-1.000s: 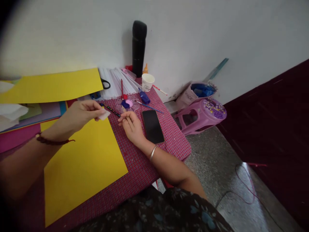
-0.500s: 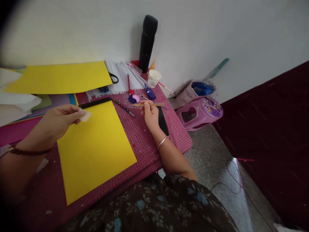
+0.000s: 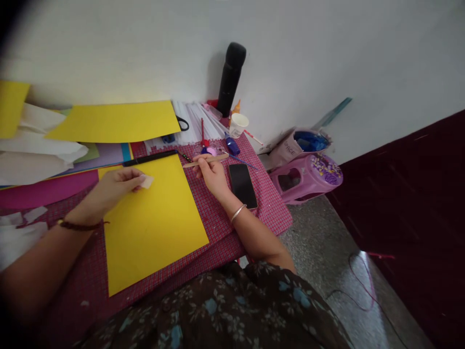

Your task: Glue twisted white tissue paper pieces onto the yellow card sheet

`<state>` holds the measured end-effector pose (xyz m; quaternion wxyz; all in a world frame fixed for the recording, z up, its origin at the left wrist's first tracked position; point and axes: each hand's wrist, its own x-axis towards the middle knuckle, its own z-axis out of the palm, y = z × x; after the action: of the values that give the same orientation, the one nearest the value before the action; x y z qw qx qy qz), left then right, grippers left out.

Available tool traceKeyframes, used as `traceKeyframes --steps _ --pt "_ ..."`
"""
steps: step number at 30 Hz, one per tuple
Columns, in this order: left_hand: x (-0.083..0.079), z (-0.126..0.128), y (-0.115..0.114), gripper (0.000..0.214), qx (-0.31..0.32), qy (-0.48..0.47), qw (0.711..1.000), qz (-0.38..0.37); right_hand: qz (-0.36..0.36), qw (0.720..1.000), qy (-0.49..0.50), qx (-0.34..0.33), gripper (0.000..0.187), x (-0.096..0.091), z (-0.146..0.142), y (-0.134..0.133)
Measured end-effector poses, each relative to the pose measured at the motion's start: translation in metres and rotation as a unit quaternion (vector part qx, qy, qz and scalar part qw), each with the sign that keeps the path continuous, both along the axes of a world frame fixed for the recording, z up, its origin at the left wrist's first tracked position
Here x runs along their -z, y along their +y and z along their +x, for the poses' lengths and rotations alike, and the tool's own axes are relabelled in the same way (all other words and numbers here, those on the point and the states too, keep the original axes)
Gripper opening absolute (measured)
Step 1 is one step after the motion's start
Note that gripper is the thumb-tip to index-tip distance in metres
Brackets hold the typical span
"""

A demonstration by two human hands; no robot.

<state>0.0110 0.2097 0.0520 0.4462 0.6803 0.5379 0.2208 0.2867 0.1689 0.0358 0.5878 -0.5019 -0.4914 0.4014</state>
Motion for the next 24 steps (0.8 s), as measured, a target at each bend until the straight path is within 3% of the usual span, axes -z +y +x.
traceKeyframes --steps 3,6,12,16,19,22,24 --pt "0.016 0.006 -0.006 0.026 -0.01 0.063 0.993 0.095 -0.014 1.0 0.016 -0.004 0.038 0.012 -0.004 -0.009" --pt "0.027 0.01 -0.007 0.024 0.027 0.098 0.981 0.165 -0.005 1.0 0.018 -0.003 0.037 0.017 -0.002 -0.025" --pt "0.035 0.008 -0.003 0.023 0.045 0.125 0.97 0.203 0.011 0.999 -0.028 0.025 0.03 0.023 0.016 -0.079" --pt "0.033 0.011 -0.002 0.022 0.018 0.087 0.98 0.175 0.016 0.994 -0.104 0.003 0.022 0.024 0.029 -0.115" --pt "0.025 0.007 0.001 0.024 -0.051 0.004 0.996 0.079 0.025 0.984 -0.174 -0.014 0.021 0.022 0.034 -0.131" --pt "0.013 -0.008 0.005 0.026 -0.105 -0.036 0.993 0.03 0.037 0.979 -0.2 -0.018 0.021 0.022 0.036 -0.139" --pt "0.004 -0.023 0.005 0.028 -0.106 -0.019 0.994 0.028 0.044 0.977 -0.208 -0.026 0.021 0.022 0.037 -0.139"
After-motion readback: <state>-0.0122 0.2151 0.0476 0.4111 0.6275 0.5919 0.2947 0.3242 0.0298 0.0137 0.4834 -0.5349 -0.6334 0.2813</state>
